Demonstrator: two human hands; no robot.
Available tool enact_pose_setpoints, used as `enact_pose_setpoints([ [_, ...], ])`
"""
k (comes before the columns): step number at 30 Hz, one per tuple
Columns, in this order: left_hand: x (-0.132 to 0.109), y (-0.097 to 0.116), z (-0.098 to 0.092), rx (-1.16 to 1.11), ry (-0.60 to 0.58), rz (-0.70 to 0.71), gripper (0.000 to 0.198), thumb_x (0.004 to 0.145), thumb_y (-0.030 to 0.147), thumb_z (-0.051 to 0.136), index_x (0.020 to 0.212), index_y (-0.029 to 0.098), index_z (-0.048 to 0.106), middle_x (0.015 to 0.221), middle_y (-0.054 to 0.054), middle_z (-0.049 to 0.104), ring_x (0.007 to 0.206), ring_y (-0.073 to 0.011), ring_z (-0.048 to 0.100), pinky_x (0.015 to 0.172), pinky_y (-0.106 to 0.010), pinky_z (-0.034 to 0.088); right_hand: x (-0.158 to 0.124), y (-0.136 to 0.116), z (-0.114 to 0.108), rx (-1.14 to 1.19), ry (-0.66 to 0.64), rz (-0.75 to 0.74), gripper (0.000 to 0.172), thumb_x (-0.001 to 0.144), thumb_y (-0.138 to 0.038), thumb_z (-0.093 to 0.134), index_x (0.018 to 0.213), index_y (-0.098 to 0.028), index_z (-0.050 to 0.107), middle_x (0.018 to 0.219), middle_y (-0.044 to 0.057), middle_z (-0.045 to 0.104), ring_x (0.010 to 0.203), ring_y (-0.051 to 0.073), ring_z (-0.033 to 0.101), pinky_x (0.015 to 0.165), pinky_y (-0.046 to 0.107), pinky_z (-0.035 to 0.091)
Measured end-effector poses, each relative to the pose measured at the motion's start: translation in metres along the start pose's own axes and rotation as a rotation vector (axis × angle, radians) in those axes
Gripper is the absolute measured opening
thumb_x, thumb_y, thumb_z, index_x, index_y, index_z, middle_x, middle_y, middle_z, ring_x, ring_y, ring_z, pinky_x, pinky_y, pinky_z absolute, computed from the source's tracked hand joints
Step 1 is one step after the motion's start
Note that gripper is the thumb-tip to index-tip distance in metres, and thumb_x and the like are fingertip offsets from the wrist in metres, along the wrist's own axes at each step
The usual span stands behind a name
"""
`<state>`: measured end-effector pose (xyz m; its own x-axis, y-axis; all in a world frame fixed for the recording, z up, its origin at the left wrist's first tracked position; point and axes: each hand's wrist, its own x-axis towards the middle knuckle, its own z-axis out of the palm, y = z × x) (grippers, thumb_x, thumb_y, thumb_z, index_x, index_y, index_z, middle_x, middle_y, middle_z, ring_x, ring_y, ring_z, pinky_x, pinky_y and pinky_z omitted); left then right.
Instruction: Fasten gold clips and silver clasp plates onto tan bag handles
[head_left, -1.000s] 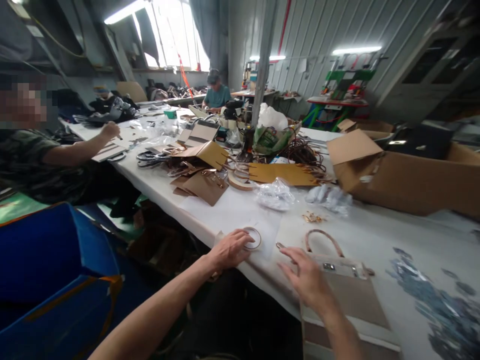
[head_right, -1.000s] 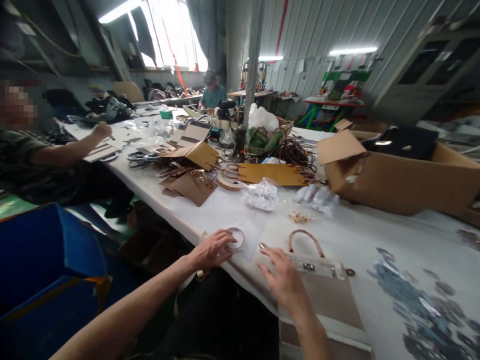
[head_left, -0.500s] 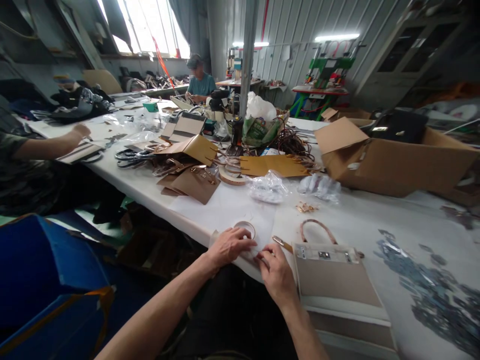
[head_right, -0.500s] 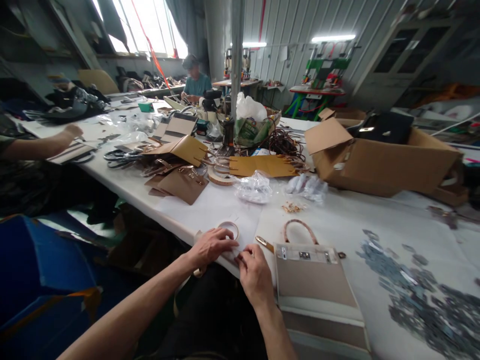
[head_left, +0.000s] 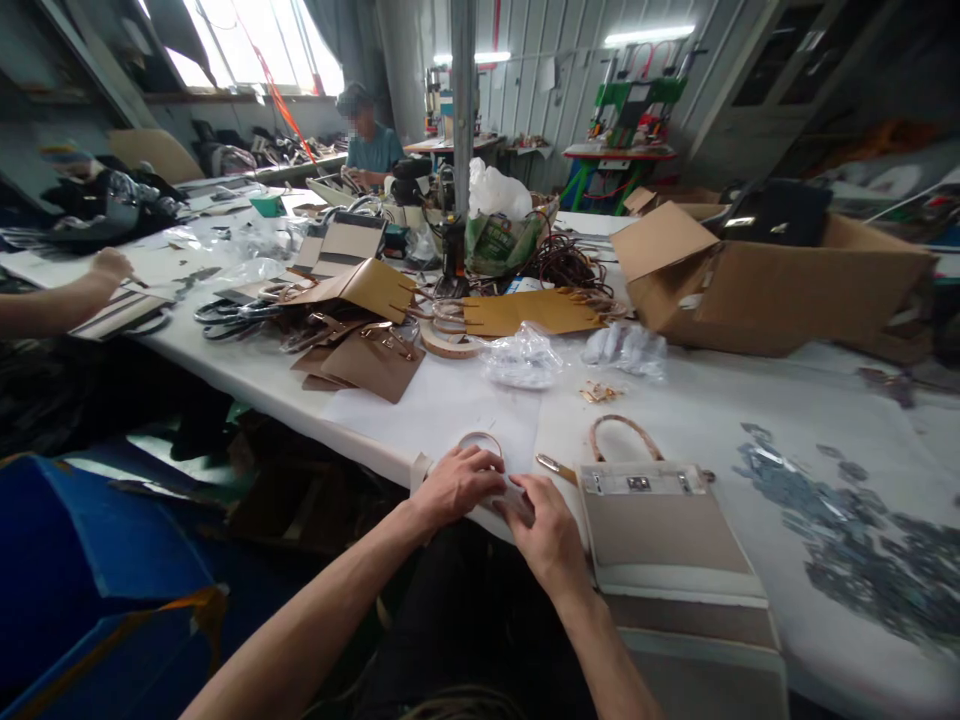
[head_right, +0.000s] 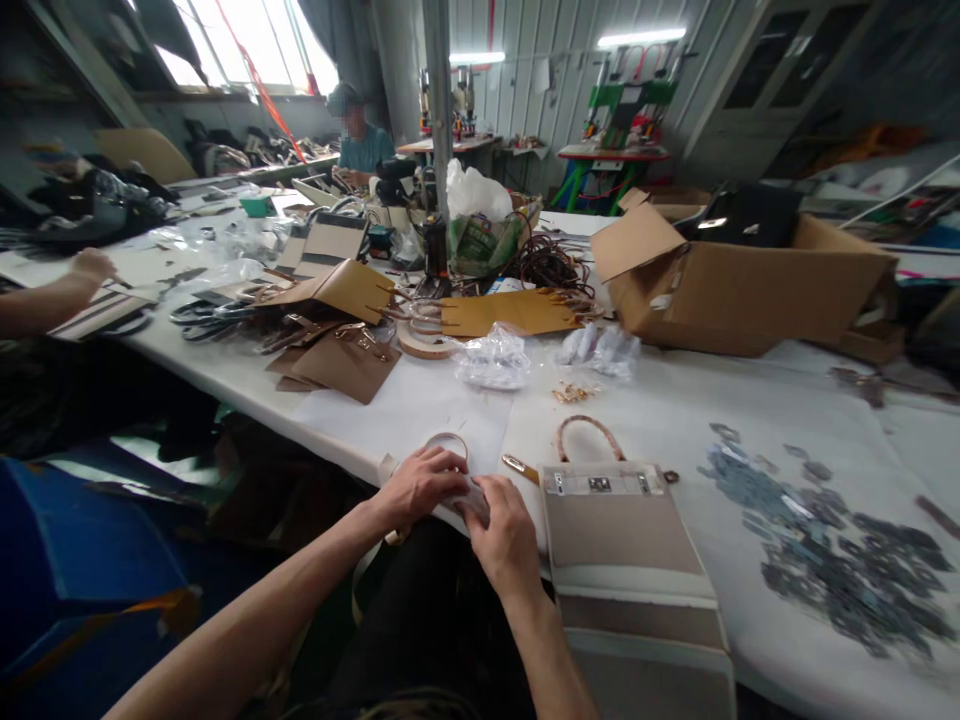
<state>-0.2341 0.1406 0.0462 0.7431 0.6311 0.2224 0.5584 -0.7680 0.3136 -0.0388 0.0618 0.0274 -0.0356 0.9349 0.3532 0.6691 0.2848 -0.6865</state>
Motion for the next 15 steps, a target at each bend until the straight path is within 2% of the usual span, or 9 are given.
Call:
enact_pose_setpoints([
  [4,0.000,-0.001,0.005,-0.024,0.042,-0.001,0.023,0.104,0.039,0.056,0.108,0.026,0.075,0.119,-0.005,0.070,0.105,-0.0211,0.063,0.092,-0.036,0.051,0.002,0.000,0.006,-0.124,-0.016,0.008,0.016,0.102,-0.028,0.058,0.112,-0.022,0.069,0.097,0.006,0.071,0.092,0.024,0.066,0.085,0.036,0.051],
  [9,-0.001,-0.004,0.013,-0.113,0.118,-0.007,0.020,0.104,0.033,0.054,0.102,0.026,0.073,0.117,-0.005,0.069,0.104,-0.0212,0.064,0.094,-0.037,0.052,0.005,-0.006,0.006,-0.256,0.007,0.015,0.014,0.102,-0.023,0.058,0.091,-0.024,0.068,0.084,0.002,0.069,0.082,0.021,0.063,0.073,0.032,0.045],
  [15,0.005,-0.012,0.025,-0.150,0.174,-0.007,0.025,0.104,0.039,0.052,0.098,0.028,0.074,0.115,-0.004,0.071,0.102,-0.0226,0.067,0.089,-0.036,0.053,0.010,0.002,0.013,-0.360,0.017,0.041,0.014,0.103,-0.022,0.054,0.104,-0.027,0.067,0.094,0.000,0.069,0.089,0.020,0.061,0.076,0.033,0.043],
])
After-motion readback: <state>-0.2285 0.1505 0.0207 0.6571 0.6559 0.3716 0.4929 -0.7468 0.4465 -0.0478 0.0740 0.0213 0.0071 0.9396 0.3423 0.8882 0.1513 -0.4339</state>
